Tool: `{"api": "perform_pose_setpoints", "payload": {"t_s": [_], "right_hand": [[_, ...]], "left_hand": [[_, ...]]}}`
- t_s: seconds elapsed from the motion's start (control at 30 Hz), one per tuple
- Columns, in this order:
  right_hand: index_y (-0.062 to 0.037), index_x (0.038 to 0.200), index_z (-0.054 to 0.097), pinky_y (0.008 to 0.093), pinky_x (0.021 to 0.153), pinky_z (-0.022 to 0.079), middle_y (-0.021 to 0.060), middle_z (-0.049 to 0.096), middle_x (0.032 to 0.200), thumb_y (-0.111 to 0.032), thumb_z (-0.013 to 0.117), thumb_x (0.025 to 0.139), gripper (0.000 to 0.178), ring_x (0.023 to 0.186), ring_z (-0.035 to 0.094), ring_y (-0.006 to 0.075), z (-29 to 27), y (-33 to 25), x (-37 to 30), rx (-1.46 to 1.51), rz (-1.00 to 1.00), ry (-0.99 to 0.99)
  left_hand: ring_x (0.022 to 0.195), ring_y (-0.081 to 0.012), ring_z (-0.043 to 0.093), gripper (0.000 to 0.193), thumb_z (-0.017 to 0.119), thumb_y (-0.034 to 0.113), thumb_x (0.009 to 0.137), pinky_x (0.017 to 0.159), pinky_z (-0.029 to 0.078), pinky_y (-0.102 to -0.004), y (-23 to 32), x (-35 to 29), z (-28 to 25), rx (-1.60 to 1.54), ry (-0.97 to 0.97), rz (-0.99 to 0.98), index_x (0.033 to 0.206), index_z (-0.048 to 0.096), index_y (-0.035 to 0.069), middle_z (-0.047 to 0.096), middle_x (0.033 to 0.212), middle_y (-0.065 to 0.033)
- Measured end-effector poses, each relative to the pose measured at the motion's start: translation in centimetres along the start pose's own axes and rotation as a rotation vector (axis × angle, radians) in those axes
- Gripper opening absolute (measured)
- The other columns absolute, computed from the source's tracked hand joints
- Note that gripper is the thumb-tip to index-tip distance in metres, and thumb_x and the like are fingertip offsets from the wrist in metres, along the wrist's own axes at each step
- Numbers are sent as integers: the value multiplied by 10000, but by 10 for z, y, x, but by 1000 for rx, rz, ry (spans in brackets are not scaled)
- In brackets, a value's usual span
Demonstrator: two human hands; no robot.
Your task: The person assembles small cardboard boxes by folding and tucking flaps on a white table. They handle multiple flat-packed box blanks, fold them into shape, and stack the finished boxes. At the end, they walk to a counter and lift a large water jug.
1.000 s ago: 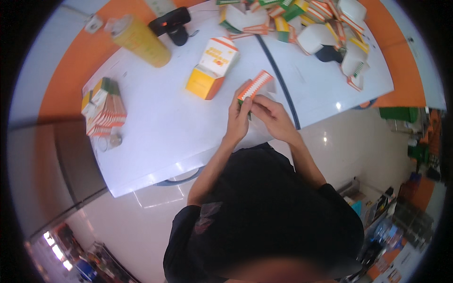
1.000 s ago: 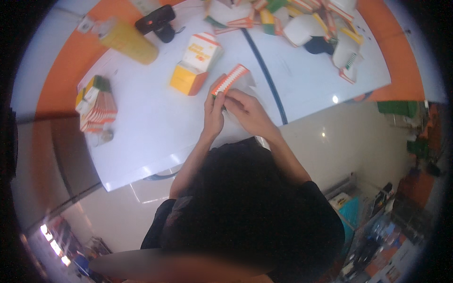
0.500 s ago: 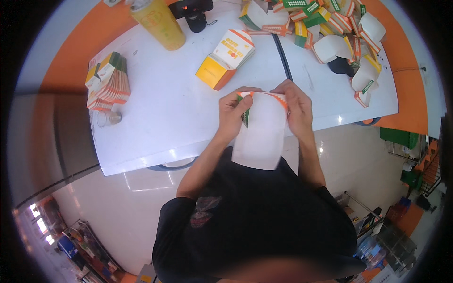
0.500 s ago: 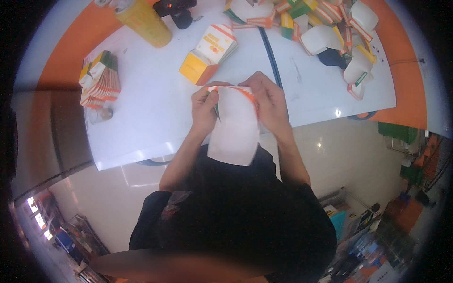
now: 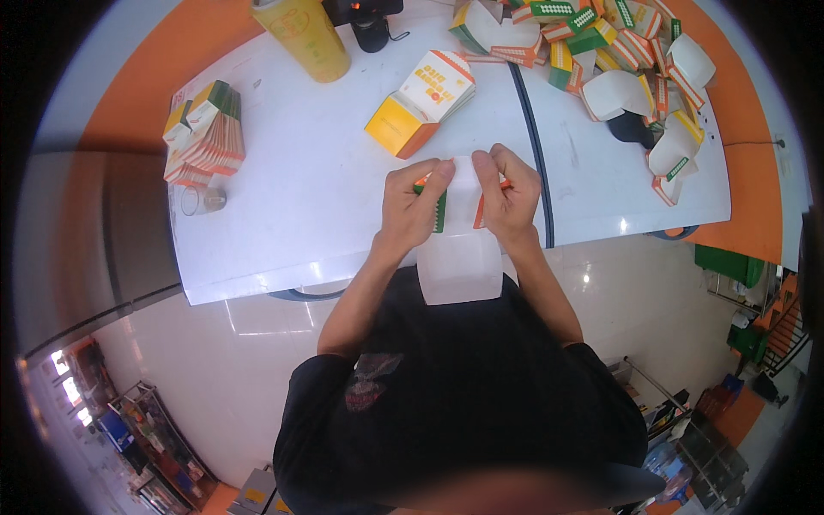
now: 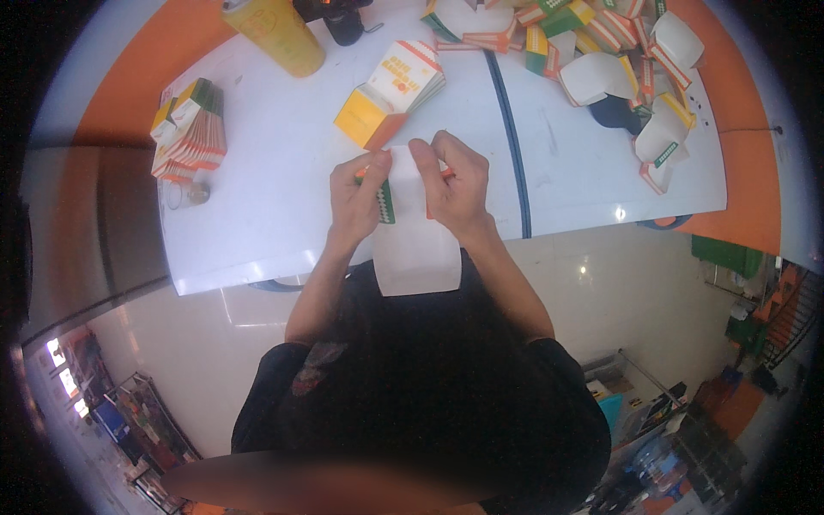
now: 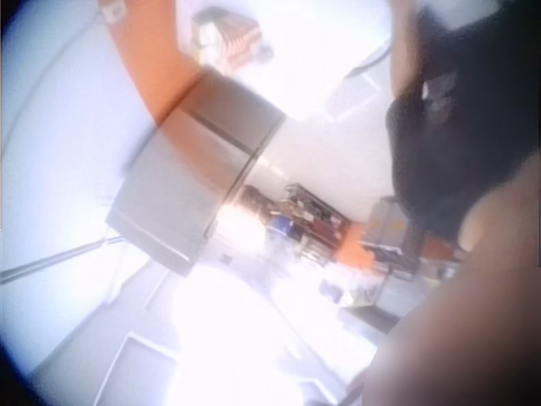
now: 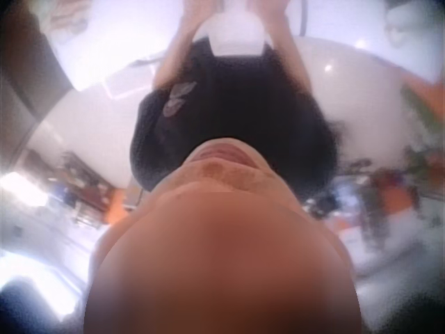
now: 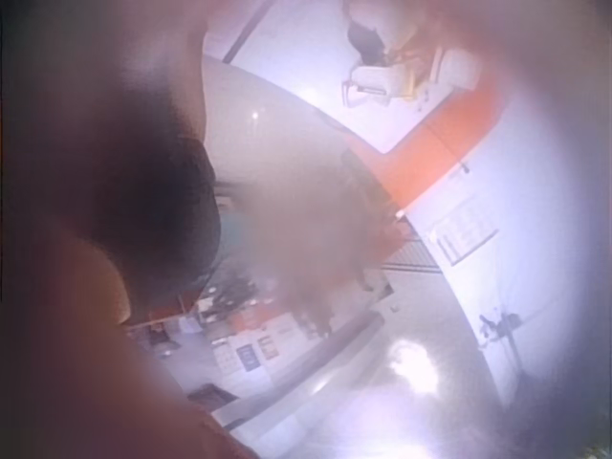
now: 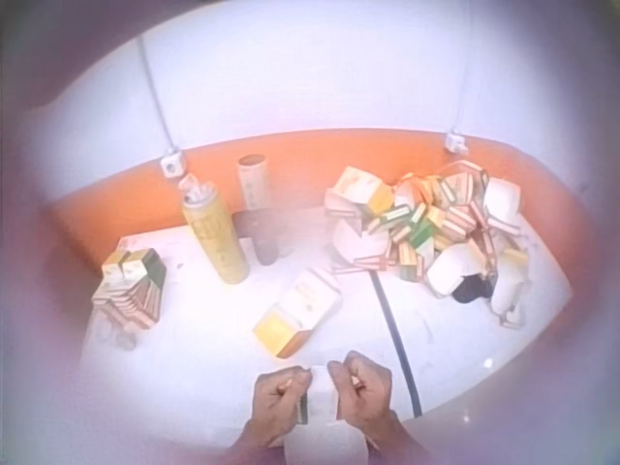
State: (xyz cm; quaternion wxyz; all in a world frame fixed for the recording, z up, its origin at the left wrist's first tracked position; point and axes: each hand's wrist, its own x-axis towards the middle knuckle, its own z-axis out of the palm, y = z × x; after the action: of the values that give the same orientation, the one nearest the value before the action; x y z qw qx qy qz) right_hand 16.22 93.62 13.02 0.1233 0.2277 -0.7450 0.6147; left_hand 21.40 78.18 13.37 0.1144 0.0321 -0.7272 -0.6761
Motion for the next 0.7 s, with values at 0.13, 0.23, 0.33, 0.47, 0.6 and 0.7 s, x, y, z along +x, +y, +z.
{"api": "perform_pose_setpoints", "payload": {"t_s": [0.13,0.23,0.33,0.47,0.6,0.7], "right_hand": [[10,766,524,278,565,370,29,454,667,-93,634,1008,284,607,405,83,2,0,1,169,145,-65],[1,835,553,245,631,393,-8,504,754,-122,617,1033,242,677,435,58,2,1,-2,398,217,-110],[-10,872,569,219,680,396,-26,527,822,-126,607,1047,213,733,457,45,-2,0,-2,384,287,-73],[-13,893,590,204,710,395,-22,532,829,-114,596,1054,190,769,468,33,-11,1,5,445,226,76],[-14,972,618,215,720,406,-25,558,854,-214,511,1102,262,782,466,32,-13,5,3,396,350,-18],[-18,1004,630,225,734,412,-25,573,869,-282,455,1123,338,796,466,40,-9,13,-3,300,469,-206]], "left_hand": [[596,-81,452,430,610,312,1050,556,380,-290,7,7,-3,16,3,42,819,644,-49,570,638,-21],[625,-79,505,438,601,333,1055,575,404,-287,8,11,3,-179,218,-56,886,691,-62,641,707,-15],[653,-75,502,470,584,351,1065,588,406,-288,-2,9,6,-276,267,-69,863,681,-62,637,730,5],[675,-68,454,495,572,344,1074,592,393,-300,-23,-1,-2,-64,-97,-277,770,613,-44,583,716,12],[670,-75,430,489,559,310,1083,583,385,-314,-31,-9,-5,-14,-42,-160,745,566,-43,550,726,-2],[653,-91,483,458,559,281,1080,593,409,-324,-27,-7,-12,149,57,-82,772,605,-55,589,736,-19]]}}
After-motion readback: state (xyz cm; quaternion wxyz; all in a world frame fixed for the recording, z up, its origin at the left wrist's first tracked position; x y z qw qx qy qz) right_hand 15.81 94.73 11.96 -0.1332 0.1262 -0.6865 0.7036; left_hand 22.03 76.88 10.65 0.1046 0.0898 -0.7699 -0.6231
